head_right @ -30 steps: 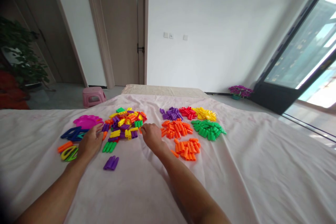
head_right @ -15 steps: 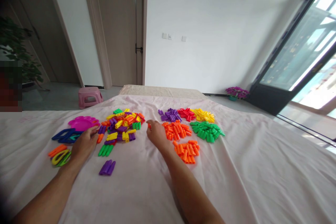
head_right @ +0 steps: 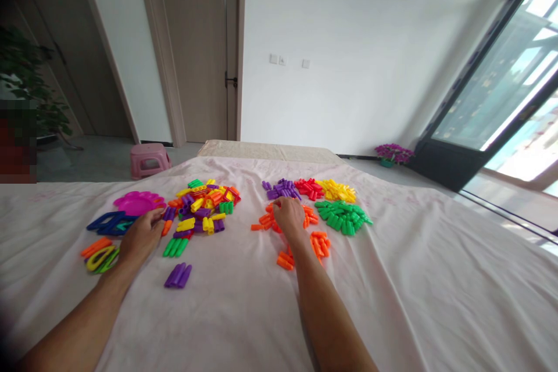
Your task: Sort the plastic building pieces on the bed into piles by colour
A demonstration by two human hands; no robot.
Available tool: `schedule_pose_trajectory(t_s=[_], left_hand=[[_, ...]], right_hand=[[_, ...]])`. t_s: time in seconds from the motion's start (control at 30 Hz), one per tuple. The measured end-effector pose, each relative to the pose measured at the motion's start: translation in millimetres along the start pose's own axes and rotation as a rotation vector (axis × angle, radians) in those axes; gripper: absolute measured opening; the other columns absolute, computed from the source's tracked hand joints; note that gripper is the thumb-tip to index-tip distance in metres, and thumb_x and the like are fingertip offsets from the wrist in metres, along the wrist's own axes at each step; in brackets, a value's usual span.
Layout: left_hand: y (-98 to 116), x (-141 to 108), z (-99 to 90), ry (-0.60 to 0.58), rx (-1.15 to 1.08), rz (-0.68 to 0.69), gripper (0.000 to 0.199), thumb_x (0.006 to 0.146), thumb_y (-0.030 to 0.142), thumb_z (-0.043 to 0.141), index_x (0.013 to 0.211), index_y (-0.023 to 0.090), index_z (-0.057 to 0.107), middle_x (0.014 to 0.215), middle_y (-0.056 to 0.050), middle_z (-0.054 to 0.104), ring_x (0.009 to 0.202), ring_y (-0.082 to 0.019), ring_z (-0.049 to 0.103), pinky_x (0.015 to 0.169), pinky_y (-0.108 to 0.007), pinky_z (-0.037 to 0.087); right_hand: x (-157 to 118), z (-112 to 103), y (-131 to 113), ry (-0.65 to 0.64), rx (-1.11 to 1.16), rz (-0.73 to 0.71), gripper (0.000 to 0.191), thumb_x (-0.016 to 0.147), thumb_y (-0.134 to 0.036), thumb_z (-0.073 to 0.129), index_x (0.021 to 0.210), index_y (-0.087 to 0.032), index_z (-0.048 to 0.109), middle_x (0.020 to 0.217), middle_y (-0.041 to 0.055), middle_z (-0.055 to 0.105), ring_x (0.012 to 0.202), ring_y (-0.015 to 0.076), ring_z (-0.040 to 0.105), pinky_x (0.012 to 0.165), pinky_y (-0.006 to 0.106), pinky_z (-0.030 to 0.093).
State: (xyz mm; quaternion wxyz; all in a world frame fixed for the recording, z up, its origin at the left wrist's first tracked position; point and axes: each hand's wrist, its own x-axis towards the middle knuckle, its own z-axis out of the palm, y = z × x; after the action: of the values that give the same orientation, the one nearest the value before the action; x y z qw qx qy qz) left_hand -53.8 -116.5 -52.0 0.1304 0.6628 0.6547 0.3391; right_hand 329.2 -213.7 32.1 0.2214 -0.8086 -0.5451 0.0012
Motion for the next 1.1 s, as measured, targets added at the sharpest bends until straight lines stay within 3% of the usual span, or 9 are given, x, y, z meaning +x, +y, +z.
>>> schedule_pose_trajectory(t_s=[0.13,0.27,0.37,0.5,0.63,0.8,0.93,1.1], left_hand=[[-1.5,0.5,1.2,0.011,-0.007,0.023,0.049,0.092,0.028,0.047,0.136,0.016,0.063,0.132,-0.012,0.071,0.125,-0.026,0.064,0.107,-0.037,0.048],[-0.9,-0.7,1.0,0.013,-0.008,0.022,0.05,0.092,0.029,0.047,0.138,0.016,0.062,0.133,-0.012,0.071,0.126,-0.026,0.064,0.107,-0.037,0.048],[1.5,-2.4,-0.3,0.013,-0.008,0.019,0.05,0.092,0.028,0.048,0.138,0.017,0.062,0.133,-0.012,0.072,0.125,-0.026,0.064,0.107,-0.037,0.048],[5.3,-4.0,-3.3,-0.004,-0.005,0.006,0.051,0.091,0.028,0.047,0.139,0.016,0.062,0.131,-0.013,0.072,0.122,-0.026,0.066,0.103,-0.038,0.05],[6.2,-3.5,-4.3,-0.018,0.003,0.002,0.051,0.091,0.029,0.047,0.138,0.016,0.063,0.13,-0.012,0.073,0.121,-0.026,0.067,0.101,-0.037,0.051],[3.5,-1.6,-2.3,-0.018,0.011,0.008,0.049,0.091,0.03,0.048,0.135,0.017,0.065,0.125,-0.013,0.075,0.118,-0.027,0.068,0.1,-0.038,0.052],[1.9,0.0,-2.2,-0.032,0.017,-0.002,0.05,0.091,0.033,0.048,0.135,0.017,0.065,0.124,-0.013,0.075,0.117,-0.029,0.069,0.097,-0.04,0.053],[-4.1,3.3,0.0,-0.044,0.014,0.007,0.051,0.09,0.033,0.049,0.136,0.018,0.065,0.125,-0.014,0.075,0.113,-0.031,0.07,0.094,-0.042,0.055]], right_hand=[[-0.2,-1.3,-4.8,0.055,0.014,-0.046,0.03,0.091,-0.022,0.056,0.11,-0.024,0.079,0.111,0.0055,0.076,0.112,0.0232,0.061,0.093,0.03,0.043],[-10.0,7.3,-24.7,0.057,0.09,-0.185,0.028,0.093,-0.02,0.056,0.11,-0.024,0.077,0.112,0.0054,0.075,0.11,0.0232,0.06,0.095,0.032,0.044],[-24.4,22.8,-46.1,-0.012,0.132,-0.332,0.026,0.095,-0.02,0.057,0.111,-0.025,0.077,0.112,0.0046,0.076,0.109,0.0226,0.06,0.097,0.032,0.044],[-38.2,43.3,-73.2,-0.132,0.15,-0.5,0.035,0.096,-0.015,0.055,0.125,-0.025,0.071,0.122,0.0052,0.074,0.115,0.0209,0.06,0.1,0.03,0.044],[-33.5,56.4,-92.4,-0.198,0.09,-0.554,0.043,0.099,-0.015,0.048,0.136,-0.027,0.065,0.128,0.0057,0.071,0.116,0.0211,0.06,0.096,0.03,0.046],[-20.0,67.5,-104.9,-0.258,-0.019,-0.645,0.038,0.099,-0.016,0.046,0.126,-0.027,0.069,0.119,0.0054,0.072,0.11,0.021,0.064,0.093,0.029,0.046],[-22.3,67.9,-105.2,-0.252,-0.032,-0.617,0.036,0.098,-0.018,0.046,0.125,-0.024,0.068,0.117,0.0081,0.071,0.106,0.0219,0.066,0.09,0.03,0.048],[-20.4,48.2,-80.5,-0.166,0.221,-0.464,0.034,0.093,-0.018,0.051,0.122,-0.023,0.07,0.116,0.0062,0.073,0.099,0.0187,0.068,0.087,0.027,0.05]])
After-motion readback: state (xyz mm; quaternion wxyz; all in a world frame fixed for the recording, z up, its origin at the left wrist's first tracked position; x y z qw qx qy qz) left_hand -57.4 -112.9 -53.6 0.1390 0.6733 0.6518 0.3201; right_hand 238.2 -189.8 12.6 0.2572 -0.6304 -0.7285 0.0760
